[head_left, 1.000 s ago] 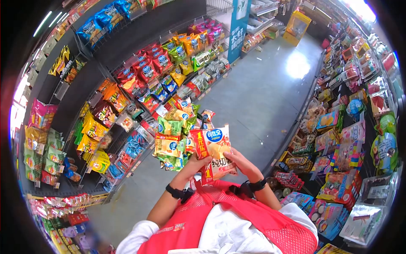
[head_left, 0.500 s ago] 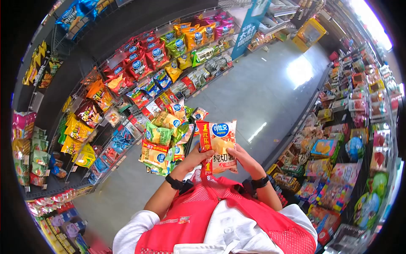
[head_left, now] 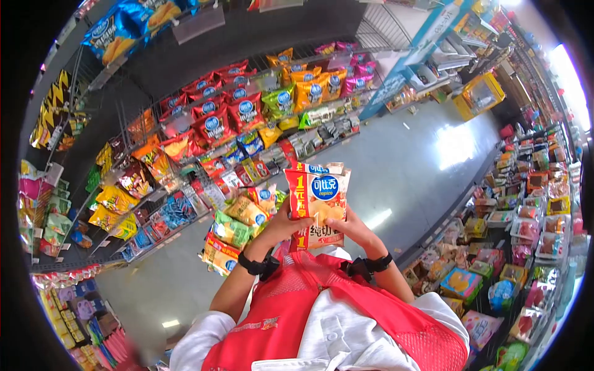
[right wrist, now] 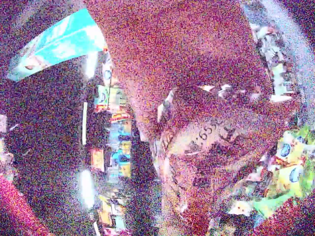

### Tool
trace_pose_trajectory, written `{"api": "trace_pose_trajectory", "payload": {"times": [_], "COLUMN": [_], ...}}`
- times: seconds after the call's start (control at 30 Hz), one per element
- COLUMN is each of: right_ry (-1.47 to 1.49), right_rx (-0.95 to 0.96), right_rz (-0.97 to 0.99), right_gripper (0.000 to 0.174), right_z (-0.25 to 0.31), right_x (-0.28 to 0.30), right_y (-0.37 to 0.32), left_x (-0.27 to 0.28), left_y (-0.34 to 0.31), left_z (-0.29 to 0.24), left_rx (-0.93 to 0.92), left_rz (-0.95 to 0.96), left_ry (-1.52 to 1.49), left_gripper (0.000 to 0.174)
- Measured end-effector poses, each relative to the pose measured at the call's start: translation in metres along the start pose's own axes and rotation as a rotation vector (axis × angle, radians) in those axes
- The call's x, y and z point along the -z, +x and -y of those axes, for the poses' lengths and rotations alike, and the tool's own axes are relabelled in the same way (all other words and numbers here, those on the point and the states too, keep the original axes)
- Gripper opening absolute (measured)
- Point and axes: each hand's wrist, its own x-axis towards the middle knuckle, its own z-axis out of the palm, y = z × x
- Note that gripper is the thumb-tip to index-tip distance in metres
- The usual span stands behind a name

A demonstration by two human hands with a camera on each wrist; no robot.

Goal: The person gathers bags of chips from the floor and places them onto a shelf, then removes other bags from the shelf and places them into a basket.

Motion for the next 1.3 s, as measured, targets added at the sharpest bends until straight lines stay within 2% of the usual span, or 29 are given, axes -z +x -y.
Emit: {"api": "trace_pose_trajectory", "payload": {"times": [0.13, 0.27, 0.3, 0.33, 0.37, 0.43, 0.47, 0.53, 0.57, 0.6, 0.7, 0.73, 0.83, 0.87, 0.93, 0.97, 1.0, 1.03, 1.07, 1.17, 1.2, 1.3], "right_ry": [0.024, 0.061, 0.072, 0.082, 0.037, 0.032, 0.025, 0.079, 0.057, 0.033, 0.011, 0.006, -0.01, -0.007, 0.061, 0.167, 0.27, 0.39, 0.402, 0.354, 0.339, 0.134], "right_rx": [0.092, 0.078, 0.04, 0.007, 0.055, -0.041, -0.087, -0.091, -0.099, -0.103, 0.066, 0.081, 0.14, 0.167, 0.05, -0.014, -0.08, -0.185, -0.203, -0.257, -0.259, -0.157], "right_rz": [0.035, 0.094, 0.117, 0.146, 0.161, 0.212, 0.244, 0.265, 0.275, 0.291, 0.323, 0.362, 0.421, 0.439, 0.506, 0.592, 0.676, 0.669, 0.69, 0.681, 0.677, 0.655], "right_gripper": [0.081, 0.078, 0.076, 0.074, 0.068, 0.065, 0.064, 0.067, 0.069, 0.07, 0.076, 0.077, 0.08, 0.071, 0.059, 0.054, 0.051, 0.051, 0.051, 0.051, 0.051, 0.051], "right_z": [0.037, 0.078, 0.091, 0.106, 0.112, 0.123, 0.131, 0.146, 0.152, 0.158, 0.179, 0.19, 0.222, 0.227, 0.26, 0.273, 0.286, 0.298, 0.308, 0.32, 0.321, 0.334], "right_x": [0.027, 0.069, 0.083, 0.095, 0.111, 0.148, 0.165, 0.196, 0.214, 0.227, 0.246, 0.246, 0.226, 0.214, 0.186, 0.172, 0.16, 0.144, 0.136, 0.123, 0.122, 0.117], "right_y": [0.05, 0.114, 0.128, 0.146, 0.165, 0.193, 0.206, 0.216, 0.218, 0.223, 0.226, 0.226, 0.239, 0.25, 0.252, 0.256, 0.26, 0.262, 0.268, 0.296, 0.309, 0.315], "left_x": [-0.01, -0.028, -0.026, -0.034, -0.037, -0.053, -0.062, -0.073, -0.083, -0.097, -0.114, -0.115, -0.124, -0.116, -0.1, -0.094, -0.093, -0.089, -0.083, -0.048, -0.047, -0.033], "left_y": [0.032, 0.084, 0.101, 0.112, 0.131, 0.159, 0.174, 0.203, 0.211, 0.219, 0.224, 0.224, 0.214, 0.212, 0.206, 0.199, 0.191, 0.186, 0.183, 0.189, 0.187, 0.191], "left_z": [-0.051, -0.096, -0.096, -0.111, -0.115, -0.126, -0.131, -0.128, -0.133, -0.141, -0.159, -0.16, -0.208, -0.21, -0.222, -0.237, -0.254, -0.264, -0.272, -0.286, -0.29, -0.296], "left_rx": [-0.047, -0.312, -0.358, -0.334, -0.364, -0.374, -0.359, -0.413, -0.335, -0.374, -0.366, -0.373, -0.481, -0.534, -0.565, -0.475, -0.474, -0.422, -0.372, -0.353, -0.418, -0.287], "left_rz": [-0.118, -0.276, -0.324, -0.325, -0.365, -0.466, -0.45, -0.504, -0.456, -0.435, -0.506, -0.537, -0.593, -0.648, -0.725, -0.779, -0.768, -0.752, -0.731, -0.676, -0.649, -0.66], "left_ry": [0.087, 0.088, 0.195, 0.146, 0.142, 0.179, 0.13, 0.339, 0.247, 0.113, 0.163, 0.228, 0.131, 0.252, 0.303, 0.41, 0.414, 0.356, 0.297, 0.317, 0.265, 0.207], "left_gripper": [0.096, 0.095, 0.09, 0.086, 0.086, 0.086, 0.089, 0.092, 0.097, 0.102, 0.106, 0.105, 0.101, 0.096, 0.09, 0.087, 0.081, 0.077, 0.073, 0.07, 0.072, 0.077]}}
